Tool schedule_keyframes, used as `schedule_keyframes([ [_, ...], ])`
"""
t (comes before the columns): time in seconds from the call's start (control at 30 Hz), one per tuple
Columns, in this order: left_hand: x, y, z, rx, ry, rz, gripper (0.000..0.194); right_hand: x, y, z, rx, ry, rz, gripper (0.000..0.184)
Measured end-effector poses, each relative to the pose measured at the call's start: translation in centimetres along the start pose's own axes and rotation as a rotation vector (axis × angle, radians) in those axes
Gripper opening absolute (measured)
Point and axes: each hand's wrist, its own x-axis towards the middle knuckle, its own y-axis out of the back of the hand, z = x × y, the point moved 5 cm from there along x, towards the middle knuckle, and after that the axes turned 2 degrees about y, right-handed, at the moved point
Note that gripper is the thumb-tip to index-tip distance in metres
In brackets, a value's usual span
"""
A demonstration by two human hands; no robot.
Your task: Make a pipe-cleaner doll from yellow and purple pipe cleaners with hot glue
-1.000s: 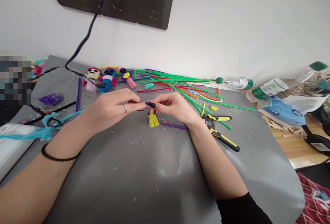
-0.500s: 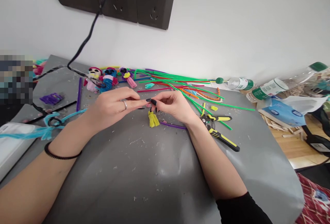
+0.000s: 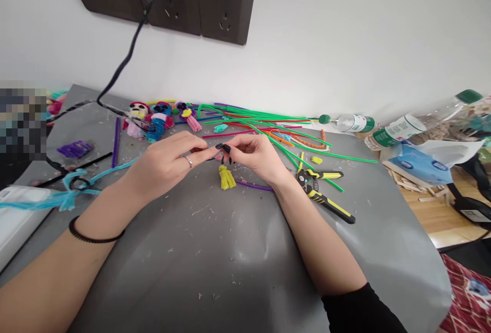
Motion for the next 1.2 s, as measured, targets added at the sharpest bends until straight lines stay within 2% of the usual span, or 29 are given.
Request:
schedule_keyframes([
  [0.13, 0.0, -0.2, 0.0, -0.003, 0.016, 0.028, 0.021, 0.2, 0.1, 0.0, 0.028, 0.030, 0.020, 0.019],
  [0.37, -0.2, -0.2, -0.4, 0.078, 0.003, 0.032, 0.022, 0.3, 0.1, 0.1, 0.105, 0.008, -0.011, 0.036],
  [0.5, -0.6, -0.5, -0.5, 0.090, 0.010, 0.015, 0.028, 0.3, -0.1, 0.0, 0.078, 0.053, -0.003, 0.037],
  [0.77, -0.7, -1.4, 0.4, 0.004, 0.070, -0.052, 0.043, 0.1, -0.2, -0.9, -0.184, 0.259, 0.231, 0.041],
  [1.0, -0.4, -1.1, 0.7, 0.009, 0.066, -0.041, 0.044, -0.1, 0.5, -0.4, -0.278, 0.162, 0.313, 0.058],
  [1.2, -0.8, -1.4, 0.1, 0.057, 0.095, -0.052, 0.041, 0.2, 0.6, -0.5, -0.050, 0.147, 0.264, 0.041],
])
